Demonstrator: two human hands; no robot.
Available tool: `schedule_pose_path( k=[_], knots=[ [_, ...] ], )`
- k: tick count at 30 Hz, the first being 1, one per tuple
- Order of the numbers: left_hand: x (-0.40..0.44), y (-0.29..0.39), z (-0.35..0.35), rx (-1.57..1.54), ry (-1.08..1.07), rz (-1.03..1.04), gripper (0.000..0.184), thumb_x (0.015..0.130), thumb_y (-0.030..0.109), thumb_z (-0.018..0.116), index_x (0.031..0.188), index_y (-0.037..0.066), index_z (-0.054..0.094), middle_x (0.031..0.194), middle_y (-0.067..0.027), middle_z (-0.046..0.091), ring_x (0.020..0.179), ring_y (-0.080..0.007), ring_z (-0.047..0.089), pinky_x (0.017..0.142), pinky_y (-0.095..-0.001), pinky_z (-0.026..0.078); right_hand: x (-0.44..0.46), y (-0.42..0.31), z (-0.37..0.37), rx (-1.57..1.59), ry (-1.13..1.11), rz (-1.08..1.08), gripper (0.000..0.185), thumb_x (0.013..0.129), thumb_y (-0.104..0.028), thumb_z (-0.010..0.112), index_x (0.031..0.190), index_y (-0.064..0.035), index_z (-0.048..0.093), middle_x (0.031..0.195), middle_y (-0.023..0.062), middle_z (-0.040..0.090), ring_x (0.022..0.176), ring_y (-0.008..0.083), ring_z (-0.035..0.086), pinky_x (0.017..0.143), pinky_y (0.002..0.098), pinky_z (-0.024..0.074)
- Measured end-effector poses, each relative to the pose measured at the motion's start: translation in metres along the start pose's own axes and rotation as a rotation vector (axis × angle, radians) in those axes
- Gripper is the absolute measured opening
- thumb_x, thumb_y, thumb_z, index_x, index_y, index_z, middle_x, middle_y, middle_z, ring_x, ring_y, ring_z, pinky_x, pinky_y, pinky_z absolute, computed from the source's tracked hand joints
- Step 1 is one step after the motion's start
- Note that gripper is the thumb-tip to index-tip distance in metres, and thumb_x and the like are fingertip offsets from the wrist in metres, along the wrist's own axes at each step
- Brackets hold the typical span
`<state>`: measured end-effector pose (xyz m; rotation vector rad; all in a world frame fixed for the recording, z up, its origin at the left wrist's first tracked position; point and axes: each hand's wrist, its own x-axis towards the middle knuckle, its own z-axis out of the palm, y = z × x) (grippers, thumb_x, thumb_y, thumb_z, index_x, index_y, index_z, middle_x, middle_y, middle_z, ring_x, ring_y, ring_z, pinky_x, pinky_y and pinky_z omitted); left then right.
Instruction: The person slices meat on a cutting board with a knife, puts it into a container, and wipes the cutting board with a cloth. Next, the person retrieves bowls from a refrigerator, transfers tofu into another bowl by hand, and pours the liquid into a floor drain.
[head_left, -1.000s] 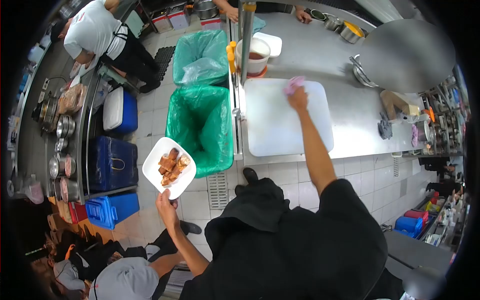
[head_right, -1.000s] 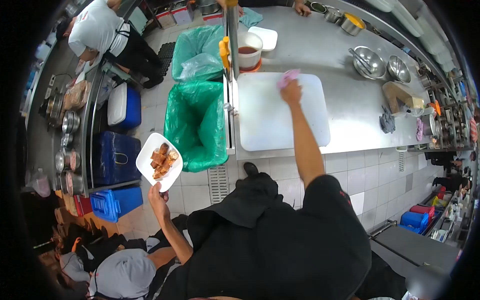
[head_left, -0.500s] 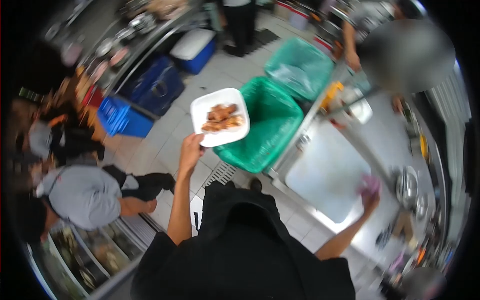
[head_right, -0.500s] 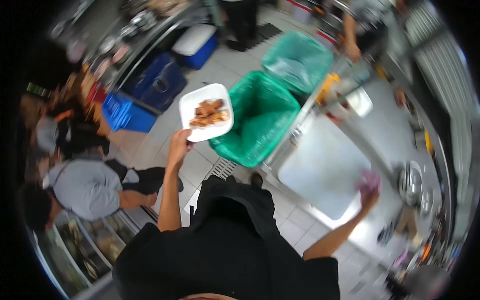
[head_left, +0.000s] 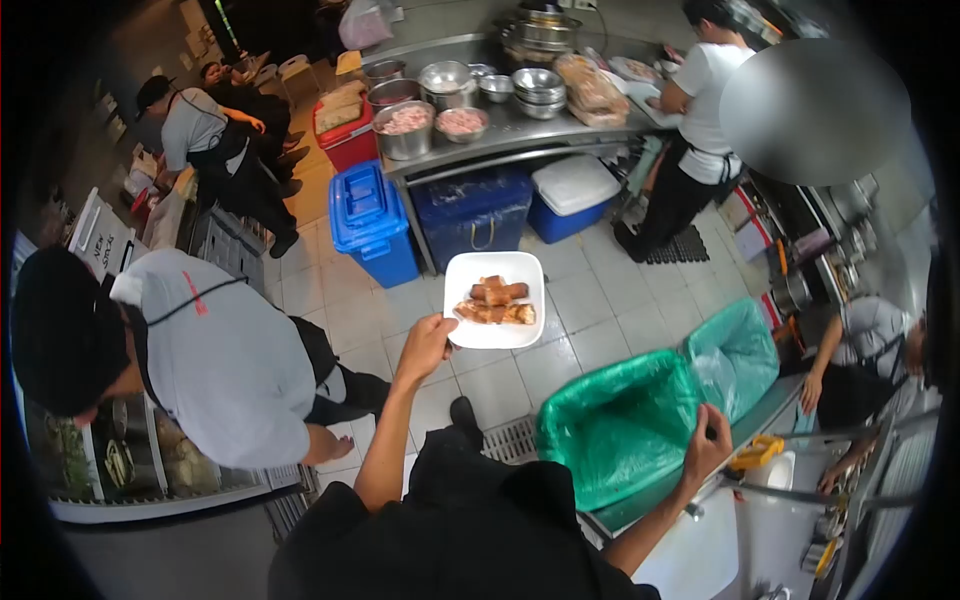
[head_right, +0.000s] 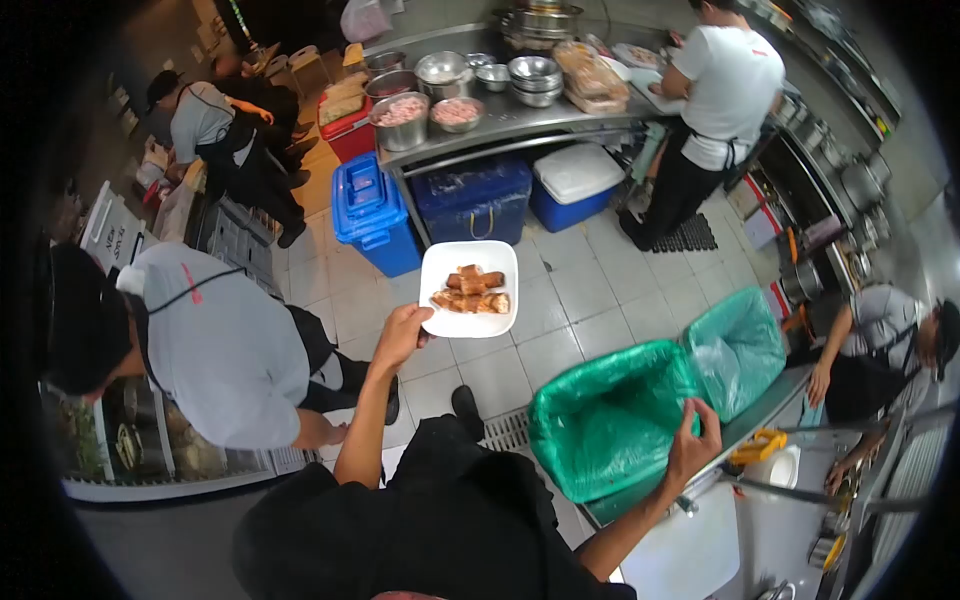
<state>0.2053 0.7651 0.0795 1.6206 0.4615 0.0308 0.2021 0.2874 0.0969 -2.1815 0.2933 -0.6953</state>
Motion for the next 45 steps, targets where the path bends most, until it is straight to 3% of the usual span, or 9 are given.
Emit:
schedule_pose_path(
  k=[1,3,9,16,20,29,32,40,45],
  knots=[
    [0.017,0.006,-0.024,0.038,0.040,0.015,0.027,0.089,0.022,0.052,0.078,-0.002,0.060,0.064,-0.0071,0.060,0.049,-0.0097,0.050,0.046,-0.0254,0.039,0.009,-0.038,0.029,0.034,-0.051,-0.176,0.011,0.082,-0.004,0.069,0.091,0.0023,0.068,0.087,0.0110,0.068,0.082,0.0196,0.064,0.080,0.0304,0.0486],
    [0.048,0.025,-0.070,0.030,0.071,0.006,0.028,0.089,0.021,0.052,0.079,-0.003,0.060,0.064,-0.0085,0.061,0.048,-0.0103,0.051,0.047,-0.0260,0.041,0.021,-0.086,0.083,0.026,-0.119,-0.262,0.011,0.082,-0.003,0.068,0.091,0.0017,0.068,0.087,0.0113,0.068,0.083,0.0214,0.064,0.080,0.0311,0.0487],
    [0.142,0.066,-0.199,0.024,0.300,0.084,0.027,0.089,0.020,0.051,0.082,-0.004,0.061,0.064,-0.0093,0.062,0.046,-0.0108,0.051,0.045,-0.0267,0.040,0.016,-0.149,0.221,0.131,-0.340,-0.154,0.011,0.080,-0.007,0.072,0.088,-0.0002,0.070,0.080,0.0103,0.069,0.075,0.0185,0.064,0.074,0.0303,0.0490],
    [0.238,0.088,-0.315,-0.054,0.523,0.086,0.025,0.088,0.021,0.051,0.078,0.001,0.060,0.062,-0.0054,0.059,0.047,-0.0088,0.049,0.045,-0.0245,0.036,-0.031,-0.210,0.386,0.186,-0.855,-0.211,0.014,0.081,-0.012,0.072,0.091,-0.0023,0.070,0.079,0.0090,0.070,0.072,0.0149,0.064,0.069,0.0289,0.0505],
    [0.267,0.082,-0.378,-0.102,0.596,0.080,0.025,0.088,0.021,0.051,0.078,0.000,0.060,0.062,-0.0057,0.059,0.047,-0.0097,0.049,0.045,-0.0255,0.037,-0.052,-0.269,0.486,0.365,-1.078,-0.191,0.014,0.083,-0.012,0.071,0.092,-0.0016,0.069,0.080,0.0089,0.070,0.073,0.0150,0.066,0.069,0.0276,0.0517],
    [0.290,0.054,-0.476,-0.201,0.799,-0.042,0.027,0.088,0.019,0.050,0.081,-0.004,0.061,0.063,-0.0082,0.061,0.047,-0.0106,0.050,0.045,-0.0256,0.038,-0.051,-0.451,0.708,0.479,-1.541,-0.443,0.024,0.088,-0.018,0.068,0.105,-0.0015,0.065,0.091,0.0109,0.071,0.082,0.0158,0.068,0.070,0.0279,0.0517],
    [0.304,0.039,-0.519,-0.201,0.828,-0.075,0.026,0.088,0.019,0.050,0.080,-0.003,0.061,0.063,-0.0070,0.060,0.046,-0.0100,0.049,0.045,-0.0255,0.038,-0.071,-0.494,0.777,0.574,-1.758,-0.362,0.027,0.093,-0.019,0.063,0.114,-0.0021,0.061,0.089,0.0081,0.068,0.078,0.0125,0.065,0.070,0.0273,0.0519],
    [0.375,-0.005,-0.661,-0.142,0.809,-0.100,0.031,0.092,0.022,0.049,0.081,-0.004,0.062,0.061,-0.0063,0.060,0.047,-0.0108,0.052,0.046,-0.0271,0.041,-0.161,-0.595,0.934,0.568,-1.802,-0.159,0.029,0.097,-0.022,0.056,0.115,-0.0001,0.059,0.091,0.0092,0.067,0.075,0.0132,0.064,0.071,0.0274,0.0517],
    [0.423,0.029,-0.764,0.001,0.762,-0.165,0.032,0.092,0.021,0.048,0.085,-0.005,0.064,0.065,-0.0093,0.064,0.049,-0.0119,0.056,0.047,-0.0279,0.043,-0.214,-0.631,1.056,0.643,-1.731,0.017,0.034,0.098,-0.028,0.054,0.114,0.0008,0.059,0.091,0.0100,0.066,0.071,0.0142,0.064,0.065,0.0278,0.0512]
  ],
)
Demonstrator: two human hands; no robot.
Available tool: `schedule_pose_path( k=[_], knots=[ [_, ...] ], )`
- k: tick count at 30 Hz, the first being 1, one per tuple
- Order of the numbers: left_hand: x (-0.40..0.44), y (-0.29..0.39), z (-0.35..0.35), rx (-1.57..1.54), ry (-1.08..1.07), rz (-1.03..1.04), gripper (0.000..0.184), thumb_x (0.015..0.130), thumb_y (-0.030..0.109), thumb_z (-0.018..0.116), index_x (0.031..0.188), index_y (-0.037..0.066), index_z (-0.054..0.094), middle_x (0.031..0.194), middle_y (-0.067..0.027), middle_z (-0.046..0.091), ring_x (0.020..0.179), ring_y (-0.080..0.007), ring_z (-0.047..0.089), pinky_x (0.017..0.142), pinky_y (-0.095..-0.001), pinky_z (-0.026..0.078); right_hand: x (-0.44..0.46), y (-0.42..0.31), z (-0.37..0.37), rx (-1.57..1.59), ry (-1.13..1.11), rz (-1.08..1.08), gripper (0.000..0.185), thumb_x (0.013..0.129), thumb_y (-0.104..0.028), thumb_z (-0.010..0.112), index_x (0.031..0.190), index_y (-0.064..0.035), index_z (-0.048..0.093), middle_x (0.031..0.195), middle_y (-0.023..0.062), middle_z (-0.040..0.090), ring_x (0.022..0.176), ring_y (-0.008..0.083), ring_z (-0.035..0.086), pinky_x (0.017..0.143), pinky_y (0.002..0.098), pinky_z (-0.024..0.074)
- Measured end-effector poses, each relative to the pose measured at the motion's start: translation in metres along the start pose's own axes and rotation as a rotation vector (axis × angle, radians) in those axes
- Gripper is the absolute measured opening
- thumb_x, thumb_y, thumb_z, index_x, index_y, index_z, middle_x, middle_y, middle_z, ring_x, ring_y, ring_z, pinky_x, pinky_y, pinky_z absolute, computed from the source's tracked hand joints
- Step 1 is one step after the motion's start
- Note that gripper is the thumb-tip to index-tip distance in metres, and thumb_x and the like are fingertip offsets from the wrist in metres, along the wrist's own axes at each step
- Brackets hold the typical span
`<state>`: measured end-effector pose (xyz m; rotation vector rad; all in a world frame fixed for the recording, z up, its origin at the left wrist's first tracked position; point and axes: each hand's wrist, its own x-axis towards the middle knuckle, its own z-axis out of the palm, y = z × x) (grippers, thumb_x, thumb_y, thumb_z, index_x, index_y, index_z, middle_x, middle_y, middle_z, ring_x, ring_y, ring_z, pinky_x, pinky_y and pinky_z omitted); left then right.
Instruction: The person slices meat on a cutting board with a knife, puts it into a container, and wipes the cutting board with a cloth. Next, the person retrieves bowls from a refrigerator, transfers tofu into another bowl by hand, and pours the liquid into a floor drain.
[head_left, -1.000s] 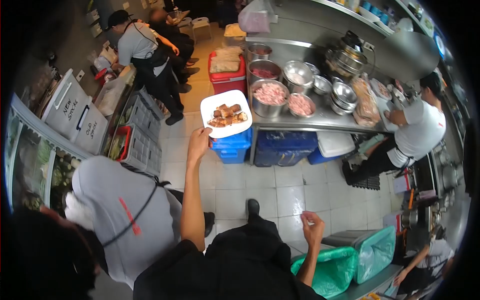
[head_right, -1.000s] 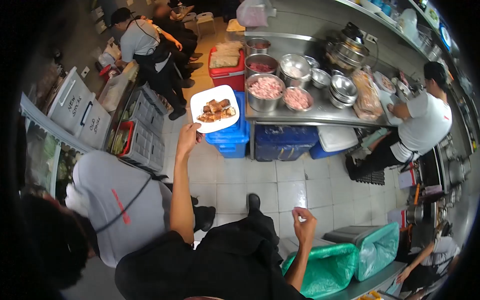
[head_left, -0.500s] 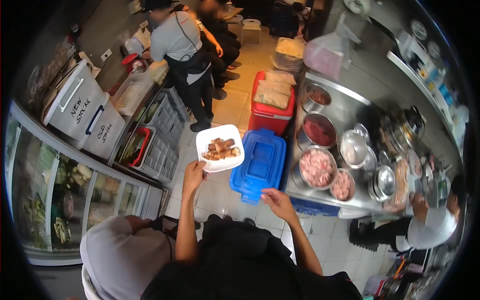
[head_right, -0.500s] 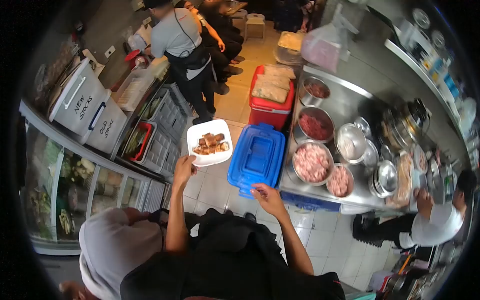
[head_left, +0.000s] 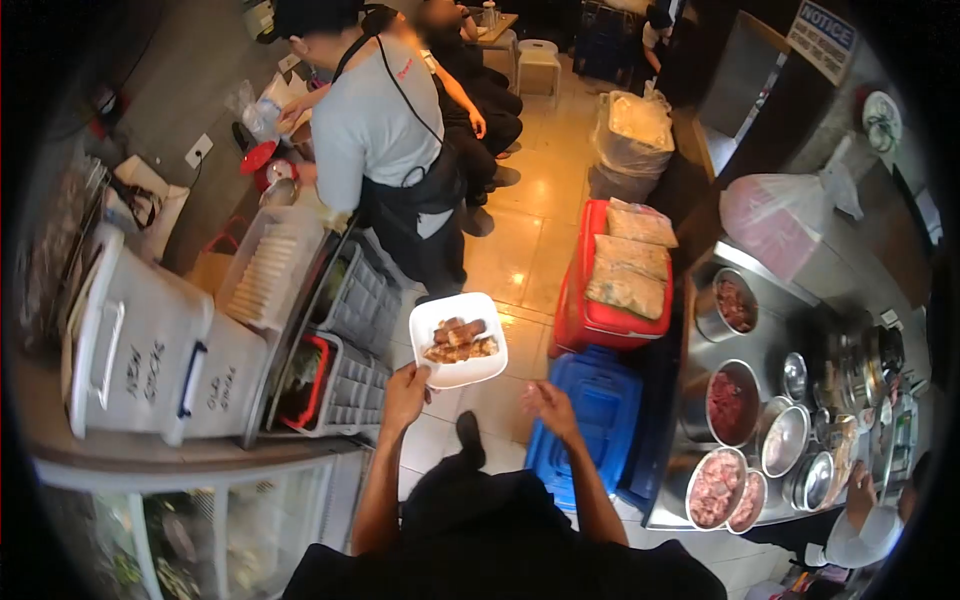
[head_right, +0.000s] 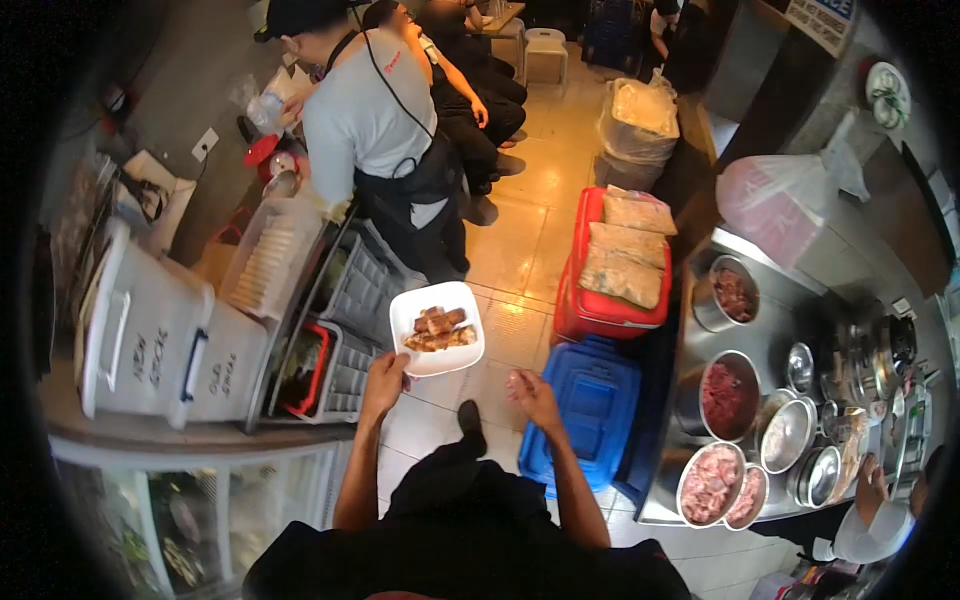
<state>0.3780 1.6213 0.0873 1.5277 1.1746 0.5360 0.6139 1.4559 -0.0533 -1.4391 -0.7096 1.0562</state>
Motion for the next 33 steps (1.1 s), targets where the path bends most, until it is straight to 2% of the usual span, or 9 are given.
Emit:
schedule_pose_path(
  k=[2,12,18,19,21,26,29,32,33],
  knots=[
    [0.049,0.005,-0.016,0.040,-0.012,0.069,0.032,0.092,0.022,0.047,0.085,-0.004,0.064,0.065,-0.0094,0.065,0.049,-0.0124,0.057,0.048,-0.0283,0.044,0.035,-0.008,0.012,0.019,0.032,-0.116,0.037,0.097,-0.032,0.054,0.114,0.0006,0.059,0.092,0.0100,0.066,0.069,0.0156,0.064,0.061,0.0275,0.0497],
    [0.289,0.086,0.046,-0.167,-0.176,0.033,0.033,0.089,0.024,0.047,0.079,-0.003,0.064,0.066,-0.0104,0.065,0.049,-0.0119,0.054,0.047,-0.0275,0.042,0.105,-0.046,-0.042,-0.070,0.382,0.048,0.041,0.095,-0.036,0.058,0.115,0.0001,0.059,0.090,0.0100,0.066,0.069,0.0149,0.065,0.057,0.0243,0.0469],
    [0.460,0.176,0.107,-0.180,-0.201,0.204,0.038,0.090,0.026,0.047,0.074,-0.005,0.064,0.063,-0.0109,0.064,0.048,-0.0150,0.056,0.048,-0.0304,0.044,0.221,-0.066,-0.112,0.011,0.417,0.147,0.036,0.095,-0.034,0.057,0.114,-0.0028,0.060,0.087,0.0058,0.067,0.067,0.0103,0.062,0.055,0.0245,0.0491],
    [0.513,0.170,0.115,0.004,-0.190,0.452,0.040,0.090,0.027,0.047,0.071,-0.004,0.064,0.062,-0.0099,0.064,0.048,-0.0151,0.056,0.047,-0.0306,0.044,0.251,-0.067,-0.128,-0.062,0.406,0.026,0.036,0.095,-0.033,0.057,0.113,-0.0021,0.060,0.085,0.0046,0.067,0.067,0.0090,0.061,0.055,0.0241,0.0492],
    [0.555,0.223,0.129,-0.176,-0.127,0.262,0.042,0.090,0.031,0.047,0.071,-0.002,0.065,0.059,-0.0085,0.063,0.048,-0.0149,0.057,0.047,-0.0309,0.043,0.304,-0.101,-0.156,-0.121,0.412,-0.027,0.035,0.096,-0.033,0.057,0.113,-0.0027,0.060,0.086,0.0045,0.067,0.067,0.0088,0.061,0.055,0.0233,0.0486],
    [0.697,0.293,0.141,-0.135,0.054,0.251,0.044,0.093,0.032,0.047,0.072,-0.002,0.066,0.061,-0.0103,0.065,0.048,-0.0158,0.058,0.050,-0.0324,0.044,0.409,-0.216,-0.224,-0.313,0.462,-0.127,0.029,0.095,-0.020,0.058,0.114,0.0026,0.060,0.090,0.0083,0.065,0.078,0.0125,0.063,0.068,0.0259,0.0535],
    [0.788,0.304,0.139,-0.046,0.152,0.226,0.048,0.090,0.036,0.048,0.072,-0.004,0.066,0.063,-0.0130,0.066,0.053,-0.0218,0.062,0.053,-0.0364,0.046,0.447,-0.257,-0.249,-0.151,0.544,-0.150,0.029,0.095,-0.018,0.058,0.115,0.0035,0.059,0.093,0.0098,0.065,0.082,0.0136,0.064,0.069,0.0258,0.0539],
    [0.862,0.313,0.138,-0.031,0.232,0.136,0.051,0.088,0.039,0.050,0.073,-0.005,0.069,0.069,-0.0147,0.068,0.056,-0.0210,0.064,0.056,-0.0359,0.048,0.470,-0.268,-0.270,-0.131,0.620,-0.135,0.031,0.096,-0.019,0.058,0.116,0.0040,0.058,0.096,0.0112,0.065,0.086,0.0145,0.064,0.068,0.0252,0.0539],
    [0.882,0.317,0.136,-0.040,0.247,0.107,0.051,0.088,0.040,0.051,0.074,-0.005,0.070,0.070,-0.0142,0.069,0.057,-0.0204,0.063,0.054,-0.0349,0.048,0.478,-0.257,-0.279,-0.108,0.669,-0.146,0.027,0.096,-0.021,0.056,0.115,-0.0029,0.059,0.091,0.0051,0.068,0.070,0.0071,0.062,0.056,0.0206,0.0446]
  ],
)
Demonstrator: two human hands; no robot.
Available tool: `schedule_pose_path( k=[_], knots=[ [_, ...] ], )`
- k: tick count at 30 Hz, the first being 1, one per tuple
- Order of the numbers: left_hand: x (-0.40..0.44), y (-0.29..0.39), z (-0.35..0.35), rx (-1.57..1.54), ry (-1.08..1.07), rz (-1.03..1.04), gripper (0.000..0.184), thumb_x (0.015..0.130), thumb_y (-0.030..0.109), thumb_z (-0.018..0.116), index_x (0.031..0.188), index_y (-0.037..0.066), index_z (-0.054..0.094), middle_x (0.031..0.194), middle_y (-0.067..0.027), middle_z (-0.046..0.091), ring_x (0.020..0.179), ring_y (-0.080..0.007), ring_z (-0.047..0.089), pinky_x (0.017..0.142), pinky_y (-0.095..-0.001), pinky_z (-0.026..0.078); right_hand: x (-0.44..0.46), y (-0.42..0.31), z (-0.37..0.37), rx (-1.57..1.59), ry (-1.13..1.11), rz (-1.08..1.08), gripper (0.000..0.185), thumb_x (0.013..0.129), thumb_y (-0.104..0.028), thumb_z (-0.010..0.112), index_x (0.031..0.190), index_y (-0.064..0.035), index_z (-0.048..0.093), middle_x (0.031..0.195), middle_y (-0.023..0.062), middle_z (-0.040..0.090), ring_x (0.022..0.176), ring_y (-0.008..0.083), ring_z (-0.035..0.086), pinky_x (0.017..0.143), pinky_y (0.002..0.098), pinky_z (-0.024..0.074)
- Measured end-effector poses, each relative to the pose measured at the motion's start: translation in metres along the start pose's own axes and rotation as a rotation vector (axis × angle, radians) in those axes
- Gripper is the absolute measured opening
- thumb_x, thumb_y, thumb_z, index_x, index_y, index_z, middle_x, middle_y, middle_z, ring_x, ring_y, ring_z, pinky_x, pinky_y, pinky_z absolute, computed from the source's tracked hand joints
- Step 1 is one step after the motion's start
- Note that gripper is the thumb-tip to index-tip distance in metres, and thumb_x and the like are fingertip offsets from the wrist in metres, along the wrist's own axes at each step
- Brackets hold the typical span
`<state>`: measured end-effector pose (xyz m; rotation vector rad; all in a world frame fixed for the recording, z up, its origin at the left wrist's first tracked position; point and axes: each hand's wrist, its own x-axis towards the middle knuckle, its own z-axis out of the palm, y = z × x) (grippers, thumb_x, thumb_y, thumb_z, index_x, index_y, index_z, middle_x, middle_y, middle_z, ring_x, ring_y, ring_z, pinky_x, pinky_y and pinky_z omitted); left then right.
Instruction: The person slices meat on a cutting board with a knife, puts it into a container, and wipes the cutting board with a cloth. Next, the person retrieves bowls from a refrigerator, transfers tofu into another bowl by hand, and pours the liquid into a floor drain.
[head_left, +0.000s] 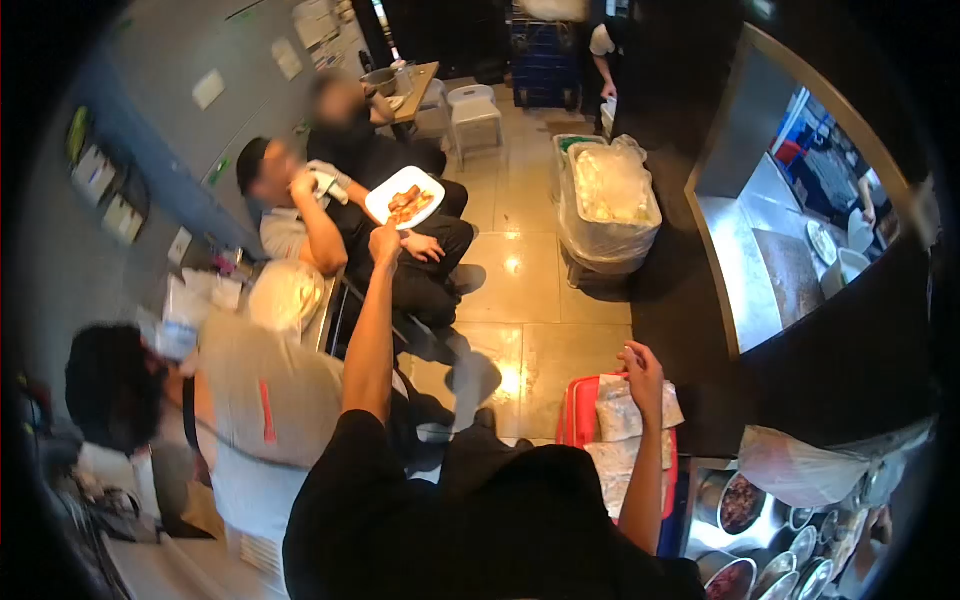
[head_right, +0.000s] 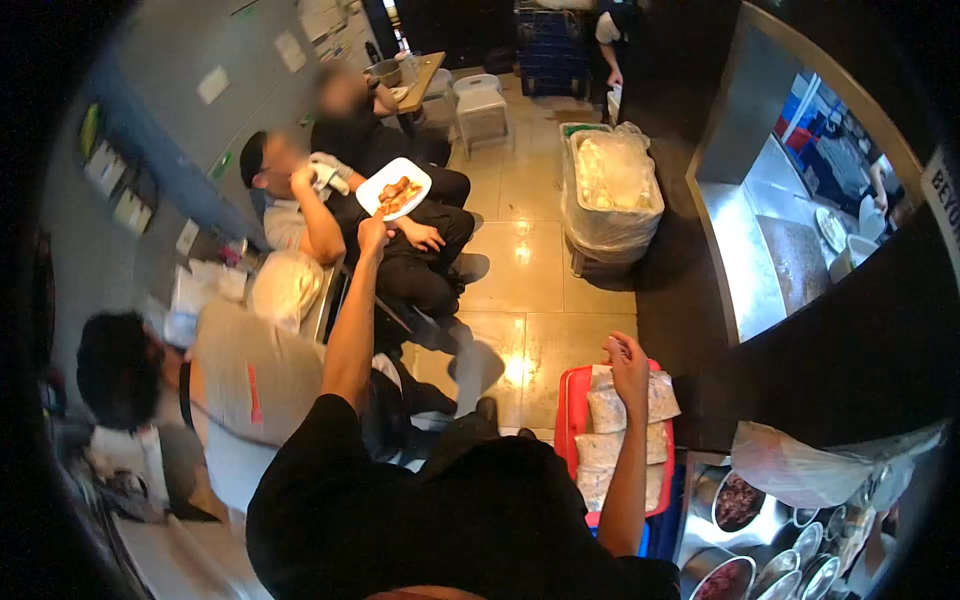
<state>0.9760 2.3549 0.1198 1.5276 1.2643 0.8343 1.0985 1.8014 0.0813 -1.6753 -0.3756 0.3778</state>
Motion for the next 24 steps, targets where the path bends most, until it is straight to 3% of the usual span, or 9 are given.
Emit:
schedule_pose_path(
  k=[2,3,5,11,14,16,19,24],
  knots=[
    [0.043,-0.006,0.010,0.025,0.004,-0.046,0.049,0.086,0.040,0.054,0.076,-0.005,0.070,0.070,-0.0127,0.069,0.056,-0.0189,0.062,0.049,-0.0317,0.046,0.011,0.016,-0.006,-0.020,0.050,0.031,0.027,0.096,-0.021,0.056,0.116,-0.0028,0.059,0.090,0.0047,0.067,0.071,0.0066,0.061,0.056,0.0205,0.0449],
    [0.054,-0.004,0.016,-0.125,-0.003,-0.063,0.046,0.086,0.039,0.054,0.078,-0.004,0.069,0.068,-0.0118,0.068,0.053,-0.0180,0.060,0.047,-0.0298,0.044,0.019,0.022,-0.010,-0.060,0.069,0.043,0.027,0.096,-0.021,0.057,0.116,-0.0027,0.060,0.089,0.0043,0.067,0.072,0.0061,0.061,0.057,0.0204,0.0452],
    [0.100,-0.017,0.034,-0.155,-0.012,-0.122,0.040,0.091,0.033,0.048,0.086,-0.002,0.065,0.066,-0.0081,0.064,0.043,-0.0104,0.049,0.037,-0.0254,0.033,0.033,0.046,-0.020,-0.066,0.093,0.103,0.027,0.096,-0.022,0.057,0.115,-0.0031,0.060,0.088,0.0041,0.067,0.071,0.0059,0.059,0.058,0.0205,0.0461],
    [0.225,-0.027,0.086,-0.113,0.050,-0.103,0.046,0.092,0.038,0.044,0.079,0.001,0.067,0.063,-0.0053,0.066,0.044,-0.0106,0.053,0.036,-0.0238,0.034,0.084,0.074,-0.007,-0.124,0.249,0.149,0.023,0.097,-0.019,0.056,0.111,-0.0022,0.060,0.084,0.0048,0.063,0.063,0.0074,0.056,0.058,0.0229,0.0482],
    [0.318,-0.059,0.114,-0.227,0.053,-0.174,0.044,0.090,0.038,0.046,0.087,-0.001,0.067,0.068,-0.0094,0.068,0.045,-0.0133,0.056,0.038,-0.0240,0.041,0.111,0.101,0.006,-0.309,0.343,0.054,0.016,0.095,-0.015,0.057,0.103,-0.0014,0.061,0.079,0.0039,0.061,0.064,0.0079,0.057,0.053,0.0227,0.0491],
    [0.321,-0.036,0.119,-0.168,0.102,-0.160,0.046,0.090,0.035,0.046,0.084,-0.006,0.066,0.066,-0.0102,0.067,0.044,-0.0136,0.055,0.039,-0.0241,0.041,0.126,0.105,0.025,-0.283,0.390,0.240,0.017,0.094,-0.016,0.060,0.102,-0.0006,0.062,0.078,0.0043,0.062,0.069,0.0081,0.059,0.055,0.0229,0.0529],
    [0.362,-0.027,0.139,-0.277,0.145,-0.128,0.047,0.090,0.036,0.045,0.082,-0.005,0.067,0.065,-0.0094,0.067,0.045,-0.0137,0.056,0.041,-0.0245,0.042,0.153,0.107,0.057,-0.371,0.338,0.369,0.019,0.092,-0.016,0.062,0.103,-0.0011,0.063,0.080,0.0078,0.065,0.063,0.0114,0.061,0.055,0.0255,0.0539],
    [0.427,-0.021,0.144,-0.056,0.159,-0.167,0.055,0.090,0.043,0.043,0.082,-0.005,0.069,0.072,-0.0105,0.070,0.055,-0.0162,0.063,0.055,-0.0287,0.050,0.211,0.098,0.097,-0.479,0.286,0.394,0.023,0.090,-0.020,0.064,0.102,-0.0007,0.064,0.084,0.0095,0.067,0.066,0.0126,0.062,0.058,0.0282,0.0539]
  ],
)
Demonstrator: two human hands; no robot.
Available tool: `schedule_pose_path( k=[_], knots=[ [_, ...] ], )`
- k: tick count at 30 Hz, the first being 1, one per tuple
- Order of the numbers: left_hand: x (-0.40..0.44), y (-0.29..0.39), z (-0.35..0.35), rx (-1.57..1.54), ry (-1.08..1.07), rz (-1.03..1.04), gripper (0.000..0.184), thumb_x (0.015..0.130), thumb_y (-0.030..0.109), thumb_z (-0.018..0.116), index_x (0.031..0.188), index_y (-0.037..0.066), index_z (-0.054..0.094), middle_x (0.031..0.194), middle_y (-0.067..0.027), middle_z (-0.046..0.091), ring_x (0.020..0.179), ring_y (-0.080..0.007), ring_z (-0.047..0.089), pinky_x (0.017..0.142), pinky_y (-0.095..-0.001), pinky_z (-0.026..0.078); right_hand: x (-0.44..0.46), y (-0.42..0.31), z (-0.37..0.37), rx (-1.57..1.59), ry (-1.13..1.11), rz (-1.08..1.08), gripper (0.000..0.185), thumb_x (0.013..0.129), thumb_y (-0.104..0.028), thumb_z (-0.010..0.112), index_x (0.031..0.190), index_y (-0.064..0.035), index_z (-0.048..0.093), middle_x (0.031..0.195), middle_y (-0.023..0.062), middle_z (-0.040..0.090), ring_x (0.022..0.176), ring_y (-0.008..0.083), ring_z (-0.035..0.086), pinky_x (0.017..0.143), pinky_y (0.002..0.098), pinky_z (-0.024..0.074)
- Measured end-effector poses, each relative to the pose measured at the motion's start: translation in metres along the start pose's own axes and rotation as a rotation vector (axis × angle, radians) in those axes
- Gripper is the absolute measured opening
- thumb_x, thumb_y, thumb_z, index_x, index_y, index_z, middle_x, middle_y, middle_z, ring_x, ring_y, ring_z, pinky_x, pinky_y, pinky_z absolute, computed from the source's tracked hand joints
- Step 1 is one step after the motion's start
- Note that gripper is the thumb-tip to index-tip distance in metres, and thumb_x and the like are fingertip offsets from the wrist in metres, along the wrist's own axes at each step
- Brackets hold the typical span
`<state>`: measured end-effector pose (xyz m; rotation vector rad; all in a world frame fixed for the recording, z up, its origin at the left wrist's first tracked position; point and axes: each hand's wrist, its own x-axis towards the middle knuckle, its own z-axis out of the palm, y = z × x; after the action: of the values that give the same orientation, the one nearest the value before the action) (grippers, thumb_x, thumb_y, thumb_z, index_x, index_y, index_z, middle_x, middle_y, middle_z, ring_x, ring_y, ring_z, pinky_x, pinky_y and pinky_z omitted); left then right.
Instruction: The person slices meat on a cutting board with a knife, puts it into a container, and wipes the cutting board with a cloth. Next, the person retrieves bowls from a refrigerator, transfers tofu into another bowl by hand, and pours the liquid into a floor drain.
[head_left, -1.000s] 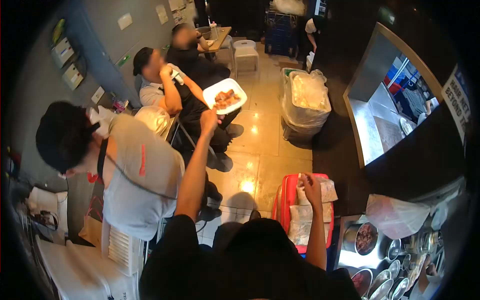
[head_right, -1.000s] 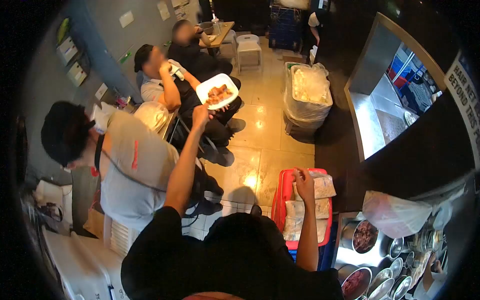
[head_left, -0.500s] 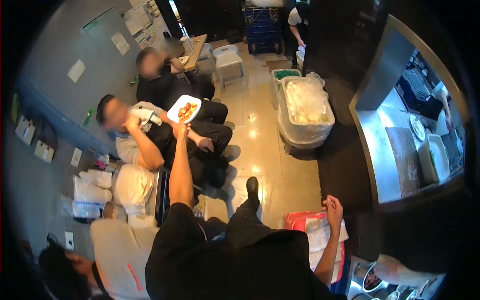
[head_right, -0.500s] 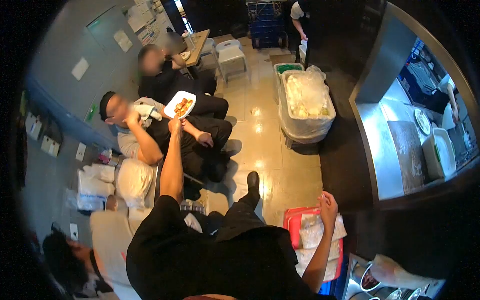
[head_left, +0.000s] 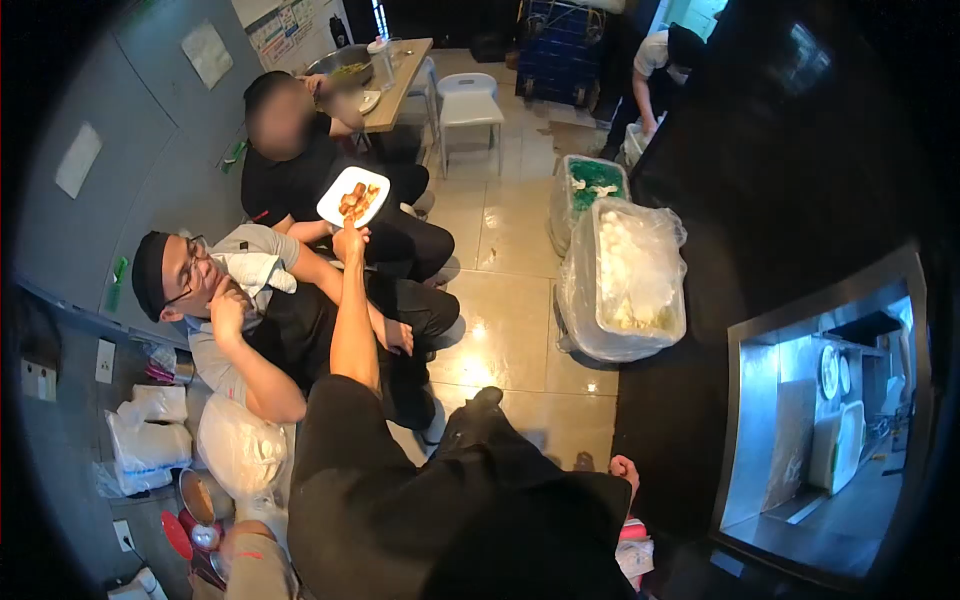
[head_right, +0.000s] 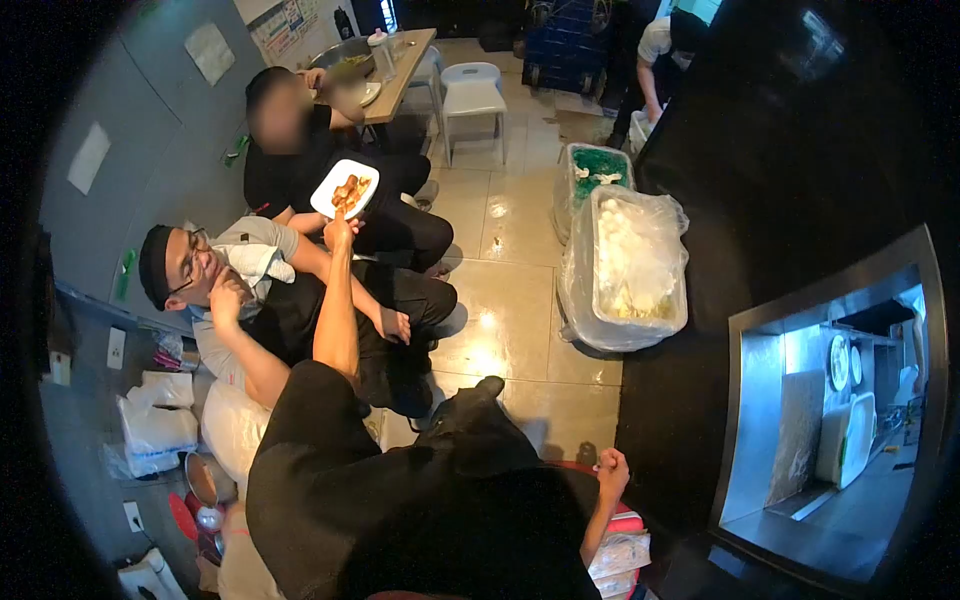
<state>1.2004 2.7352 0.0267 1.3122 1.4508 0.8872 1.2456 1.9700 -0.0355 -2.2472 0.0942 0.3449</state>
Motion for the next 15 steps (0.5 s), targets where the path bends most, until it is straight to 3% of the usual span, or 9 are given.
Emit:
schedule_pose_path(
  k=[5,7,9,11,13,15],
  knots=[
    [0.051,0.003,0.026,0.214,0.066,-0.135,0.058,0.090,0.047,0.043,0.083,-0.004,0.070,0.073,-0.0091,0.071,0.063,-0.0178,0.067,0.064,-0.0301,0.051,0.019,0.005,0.021,0.074,-0.021,-0.020,0.027,0.088,-0.024,0.067,0.102,-0.0003,0.064,0.082,0.0087,0.066,0.077,0.0142,0.063,0.067,0.0313,0.0530],
    [0.053,-0.007,0.037,0.122,0.096,-0.159,0.055,0.092,0.046,0.045,0.091,-0.004,0.069,0.073,-0.0080,0.071,0.062,-0.0192,0.067,0.058,-0.0300,0.052,0.016,-0.028,0.018,-0.006,0.000,0.032,0.027,0.088,-0.024,0.066,0.102,-0.0004,0.064,0.081,0.0087,0.066,0.078,0.0144,0.062,0.068,0.0315,0.0527],
    [0.049,-0.013,0.043,-0.079,0.056,-0.134,0.050,0.093,0.040,0.049,0.095,-0.006,0.068,0.077,-0.0103,0.071,0.061,-0.0188,0.068,0.048,-0.0281,0.052,0.020,-0.030,0.019,-0.080,0.042,0.093,0.027,0.088,-0.024,0.066,0.102,-0.0005,0.065,0.081,0.0088,0.066,0.079,0.0147,0.062,0.070,0.0318,0.0523],
    [0.079,-0.050,0.057,-0.252,0.066,-0.099,0.043,0.095,0.032,0.050,0.096,-0.009,0.066,0.083,-0.0137,0.071,0.064,-0.0195,0.069,0.043,-0.0257,0.053,0.034,0.026,0.021,-0.077,0.013,-0.083,0.029,0.088,-0.025,0.065,0.104,-0.0006,0.064,0.080,0.0098,0.066,0.073,0.0151,0.063,0.066,0.0310,0.0525],
    [0.082,-0.057,0.061,-0.255,0.032,-0.115,0.037,0.095,0.023,0.052,0.101,-0.012,0.063,0.090,-0.0164,0.069,0.072,-0.0223,0.071,0.049,-0.0275,0.057,0.008,-0.058,0.014,0.008,-0.006,0.111,0.031,0.088,-0.027,0.066,0.105,-0.0006,0.064,0.080,0.0111,0.066,0.068,0.0150,0.065,0.061,0.0308,0.0521],
    [0.101,-0.071,0.067,-0.317,0.016,-0.166,0.028,0.092,0.016,0.056,0.105,-0.008,0.064,0.095,-0.0159,0.068,0.074,-0.0249,0.070,0.053,-0.0296,0.058,0.000,-0.061,0.017,-0.049,0.080,0.108,0.031,0.087,-0.027,0.067,0.104,-0.0012,0.064,0.078,0.0105,0.065,0.063,0.0143,0.065,0.056,0.0309,0.0507]
  ],
)
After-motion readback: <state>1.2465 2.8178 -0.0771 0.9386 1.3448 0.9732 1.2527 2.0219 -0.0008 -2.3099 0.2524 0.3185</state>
